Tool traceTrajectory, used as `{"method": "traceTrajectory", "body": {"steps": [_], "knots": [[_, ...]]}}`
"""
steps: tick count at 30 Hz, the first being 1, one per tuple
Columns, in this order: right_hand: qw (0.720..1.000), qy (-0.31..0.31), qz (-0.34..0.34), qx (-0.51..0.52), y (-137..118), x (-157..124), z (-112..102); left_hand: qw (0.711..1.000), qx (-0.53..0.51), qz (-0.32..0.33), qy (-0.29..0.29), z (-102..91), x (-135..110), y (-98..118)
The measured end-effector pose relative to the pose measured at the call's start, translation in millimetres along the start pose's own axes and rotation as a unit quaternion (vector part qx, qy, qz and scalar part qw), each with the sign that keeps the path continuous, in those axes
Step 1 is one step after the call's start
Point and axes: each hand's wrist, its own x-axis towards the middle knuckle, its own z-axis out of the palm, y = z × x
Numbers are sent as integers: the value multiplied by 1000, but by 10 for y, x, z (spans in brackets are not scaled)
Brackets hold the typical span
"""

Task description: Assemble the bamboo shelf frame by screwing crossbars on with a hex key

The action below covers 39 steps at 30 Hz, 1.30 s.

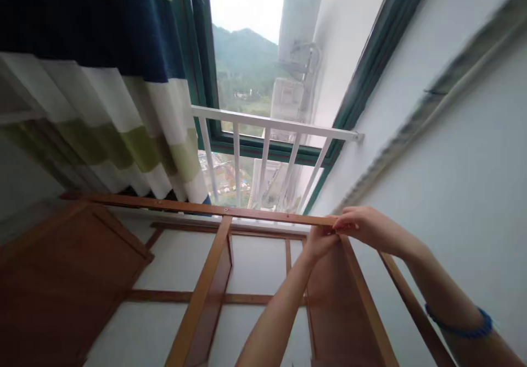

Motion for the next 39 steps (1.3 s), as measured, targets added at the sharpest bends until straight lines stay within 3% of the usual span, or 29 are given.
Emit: {"method": "traceTrajectory", "body": {"steps": [8,22,34,39], "knots": [[999,-25,19,11,62,302,-143,999,-30,-20,-2,26,24,105],[994,13,103,-22,181,471,-27,994,-86,-59,23,18,-33,157],[979,-7,202,1,247,515,59,988,-131,-75,42,51,-36,234],[981,-17,188,-51,260,486,82,988,-132,-67,35,56,-23,275]]}}
